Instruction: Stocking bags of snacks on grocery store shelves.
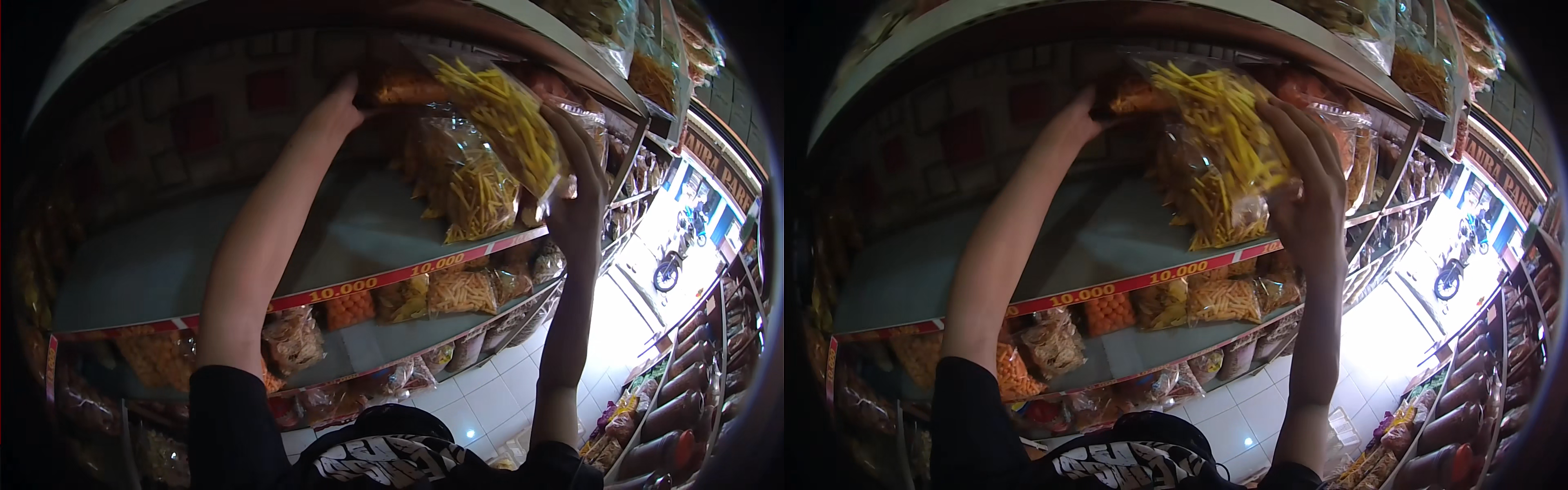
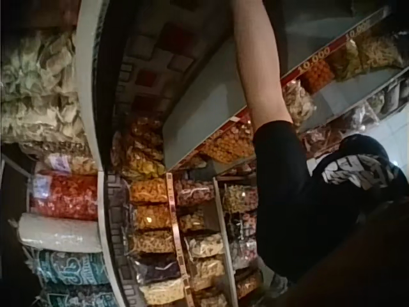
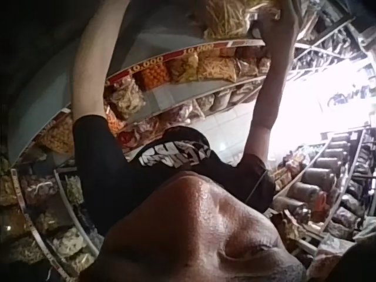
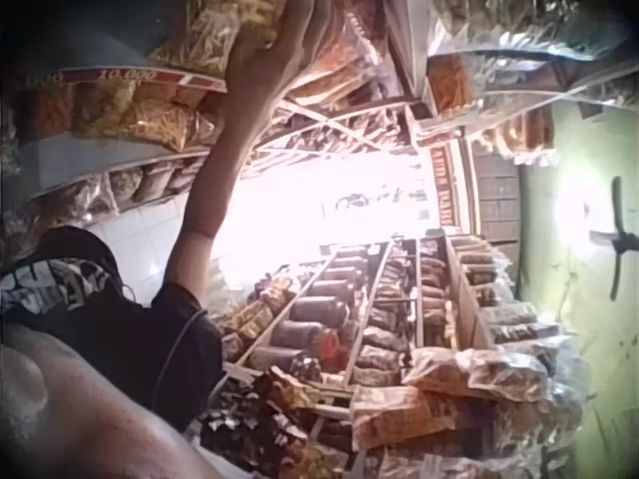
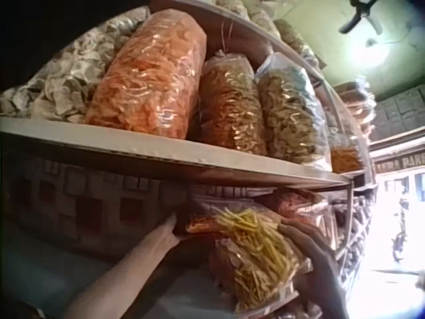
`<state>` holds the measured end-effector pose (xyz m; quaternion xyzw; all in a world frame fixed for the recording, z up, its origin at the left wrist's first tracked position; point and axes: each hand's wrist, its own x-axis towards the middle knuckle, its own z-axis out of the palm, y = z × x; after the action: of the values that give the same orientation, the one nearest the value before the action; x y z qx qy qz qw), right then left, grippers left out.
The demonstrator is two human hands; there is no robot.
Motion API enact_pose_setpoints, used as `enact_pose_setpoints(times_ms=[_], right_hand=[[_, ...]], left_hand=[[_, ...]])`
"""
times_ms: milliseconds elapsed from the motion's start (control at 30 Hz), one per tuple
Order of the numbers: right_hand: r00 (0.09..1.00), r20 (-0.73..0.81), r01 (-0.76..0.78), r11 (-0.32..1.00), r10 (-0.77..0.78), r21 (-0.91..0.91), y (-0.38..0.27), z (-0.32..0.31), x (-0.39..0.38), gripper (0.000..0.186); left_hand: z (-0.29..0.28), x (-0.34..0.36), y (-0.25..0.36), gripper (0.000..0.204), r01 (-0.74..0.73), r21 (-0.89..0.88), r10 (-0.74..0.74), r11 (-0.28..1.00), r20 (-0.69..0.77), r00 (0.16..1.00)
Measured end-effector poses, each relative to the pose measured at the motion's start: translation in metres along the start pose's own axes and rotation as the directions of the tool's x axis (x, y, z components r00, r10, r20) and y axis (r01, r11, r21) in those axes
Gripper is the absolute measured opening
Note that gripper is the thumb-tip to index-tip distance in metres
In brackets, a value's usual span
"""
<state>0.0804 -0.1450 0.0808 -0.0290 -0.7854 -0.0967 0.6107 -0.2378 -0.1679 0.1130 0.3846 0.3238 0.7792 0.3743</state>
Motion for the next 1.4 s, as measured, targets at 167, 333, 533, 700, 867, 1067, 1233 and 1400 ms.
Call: enact_pose_setpoints(times_ms=[167,333,533,700,867,1067,1233,1400], right_hand=[[0.999,0.000,0.046,0.996,-0.047,0.075,0.023,0.018,0.009,0.065],[0.998,0.050,0.050,0.999,-0.050,0.007,0.049,0.025,-0.003,0.067],[0.992,0.106,-0.073,0.995,0.066,0.065,0.054,0.037,-0.013,0.070],[0.992,0.105,-0.081,0.992,0.070,0.101,0.058,0.047,-0.012,0.067],[0.990,0.090,-0.119,0.982,0.106,0.145,0.076,0.057,-0.018,0.066],[0.994,0.046,-0.104,0.988,0.100,0.114,0.084,0.076,-0.022,0.065],[0.992,-0.073,-0.083,0.978,0.099,0.194,0.084,0.074,-0.016,0.065],[0.988,-0.109,-0.091,0.978,0.113,0.187,0.077,0.061,-0.009,0.065]], left_hand=[[-0.008,0.052,-0.012,0.037,0.024,-0.081,-0.013,0.996,0.138,0.990],[-0.007,0.041,-0.040,0.070,-0.585,0.800,0.371,0.132,0.507,0.778],[0.034,0.038,-0.040,0.059,-0.056,0.352,0.098,0.934,-0.103,0.990],[0.001,0.035,-0.046,0.052,-0.234,0.554,0.293,0.799,-0.018,0.956],[0.007,-0.001,-0.030,0.062,-0.356,0.878,0.157,0.319,0.322,0.934],[-0.002,-0.021,-0.046,0.072,-0.459,0.848,0.227,-0.264,0.518,0.825],[-0.005,0.005,-0.053,0.056,-0.504,0.738,0.301,-0.448,0.656,0.693],[-0.009,0.058,-0.043,0.044,-0.417,0.909,0.551,0.013,0.341,0.761]])
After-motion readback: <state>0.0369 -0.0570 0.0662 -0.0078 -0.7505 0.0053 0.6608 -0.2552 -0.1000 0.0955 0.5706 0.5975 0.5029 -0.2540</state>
